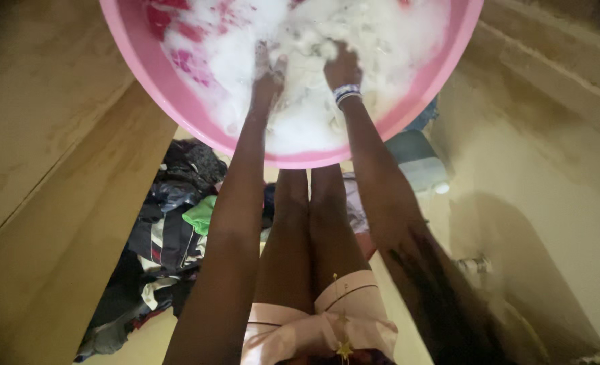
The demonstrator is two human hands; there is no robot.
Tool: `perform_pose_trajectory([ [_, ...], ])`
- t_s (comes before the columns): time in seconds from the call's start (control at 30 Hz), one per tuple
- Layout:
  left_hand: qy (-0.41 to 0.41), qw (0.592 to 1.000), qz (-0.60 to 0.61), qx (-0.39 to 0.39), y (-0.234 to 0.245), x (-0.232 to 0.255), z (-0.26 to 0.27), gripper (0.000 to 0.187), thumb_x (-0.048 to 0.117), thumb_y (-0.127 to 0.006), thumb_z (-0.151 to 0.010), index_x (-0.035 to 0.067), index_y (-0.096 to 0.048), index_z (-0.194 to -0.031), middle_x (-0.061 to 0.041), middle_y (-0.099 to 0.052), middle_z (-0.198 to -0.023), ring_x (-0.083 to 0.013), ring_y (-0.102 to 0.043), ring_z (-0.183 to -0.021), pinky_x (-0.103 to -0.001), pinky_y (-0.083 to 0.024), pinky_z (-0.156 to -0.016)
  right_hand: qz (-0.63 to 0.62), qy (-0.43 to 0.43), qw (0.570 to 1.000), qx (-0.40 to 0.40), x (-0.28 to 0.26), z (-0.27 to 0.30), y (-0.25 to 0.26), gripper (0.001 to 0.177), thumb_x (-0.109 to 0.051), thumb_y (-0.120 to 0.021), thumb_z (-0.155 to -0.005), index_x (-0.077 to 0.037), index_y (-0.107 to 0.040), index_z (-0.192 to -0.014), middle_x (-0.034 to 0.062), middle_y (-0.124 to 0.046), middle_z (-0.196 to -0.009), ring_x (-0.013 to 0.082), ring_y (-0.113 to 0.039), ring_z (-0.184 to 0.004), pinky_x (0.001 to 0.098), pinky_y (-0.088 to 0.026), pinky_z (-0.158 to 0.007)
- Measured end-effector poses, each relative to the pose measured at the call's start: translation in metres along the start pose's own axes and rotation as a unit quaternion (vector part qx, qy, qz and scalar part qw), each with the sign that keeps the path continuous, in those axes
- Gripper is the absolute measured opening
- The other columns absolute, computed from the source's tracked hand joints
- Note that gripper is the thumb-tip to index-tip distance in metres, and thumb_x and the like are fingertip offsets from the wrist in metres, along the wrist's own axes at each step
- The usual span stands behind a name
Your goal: The person washes white and red clothes by hand in a pink basin filled with soapy water, scrubbing the garments and lifting them to check progress.
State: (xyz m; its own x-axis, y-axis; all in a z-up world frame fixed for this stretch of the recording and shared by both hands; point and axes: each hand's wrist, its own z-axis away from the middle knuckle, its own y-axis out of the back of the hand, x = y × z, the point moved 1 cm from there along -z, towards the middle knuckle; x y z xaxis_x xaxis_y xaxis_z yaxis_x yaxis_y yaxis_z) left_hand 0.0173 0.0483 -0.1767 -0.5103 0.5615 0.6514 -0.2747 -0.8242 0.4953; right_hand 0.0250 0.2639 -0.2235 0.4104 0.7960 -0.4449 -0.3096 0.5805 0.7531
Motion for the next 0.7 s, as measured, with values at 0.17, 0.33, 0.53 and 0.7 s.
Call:
perform_pose_trajectory([
  [0.17, 0.006, 0.979, 0.201, -0.028, -0.001, 0.027, 0.010, 0.052, 0.036, -0.057, -0.109, 0.003, -0.044, -0.147, -0.018, -0.061, -0.117, -0.0310, -0.058, -0.106, -0.040, -0.049, -0.096, -0.243, 0.210, 0.944, 0.077, -0.053, 0.093, 0.049, 0.051, -0.013, -0.078, -0.086, -0.002, -0.062, -0.133, 0.0168, -0.067, -0.134, 0.0316, -0.062, -0.132, 0.0483, -0.046, -0.120],
  [0.33, 0.067, 0.944, 0.306, -0.103, -0.008, 0.075, 0.036, 0.054, 0.042, -0.057, -0.108, -0.004, -0.051, -0.136, -0.018, -0.061, -0.109, -0.0286, -0.056, -0.098, -0.041, -0.050, -0.090, -0.113, 0.199, 0.956, 0.184, -0.106, 0.111, 0.065, 0.049, -0.030, -0.081, -0.079, -0.005, -0.068, -0.119, 0.0162, -0.072, -0.119, 0.0302, -0.068, -0.116, 0.0467, -0.050, -0.109],
  [0.53, 0.134, 0.921, 0.287, -0.225, 0.012, 0.122, 0.060, 0.063, 0.049, -0.058, -0.107, -0.012, -0.060, -0.124, -0.017, -0.061, -0.101, -0.0258, -0.054, -0.088, -0.041, -0.051, -0.082, -0.155, 0.215, 0.950, 0.166, -0.124, 0.142, 0.083, 0.044, -0.033, -0.081, -0.085, 0.000, -0.071, -0.112, 0.0202, -0.074, -0.109, 0.0329, -0.071, -0.103, 0.0447, -0.055, -0.097],
  [0.7, 0.265, 0.917, 0.177, -0.242, 0.028, 0.116, 0.099, 0.057, 0.054, -0.050, -0.100, 0.005, -0.065, -0.126, -0.012, -0.067, -0.112, -0.0228, -0.058, -0.099, -0.038, -0.053, -0.090, 0.010, 0.109, 0.951, 0.289, -0.078, 0.101, 0.093, 0.044, -0.036, -0.080, -0.089, 0.004, -0.073, -0.106, 0.0236, -0.076, -0.102, 0.0351, -0.073, -0.093, 0.0431, -0.059, -0.086],
])
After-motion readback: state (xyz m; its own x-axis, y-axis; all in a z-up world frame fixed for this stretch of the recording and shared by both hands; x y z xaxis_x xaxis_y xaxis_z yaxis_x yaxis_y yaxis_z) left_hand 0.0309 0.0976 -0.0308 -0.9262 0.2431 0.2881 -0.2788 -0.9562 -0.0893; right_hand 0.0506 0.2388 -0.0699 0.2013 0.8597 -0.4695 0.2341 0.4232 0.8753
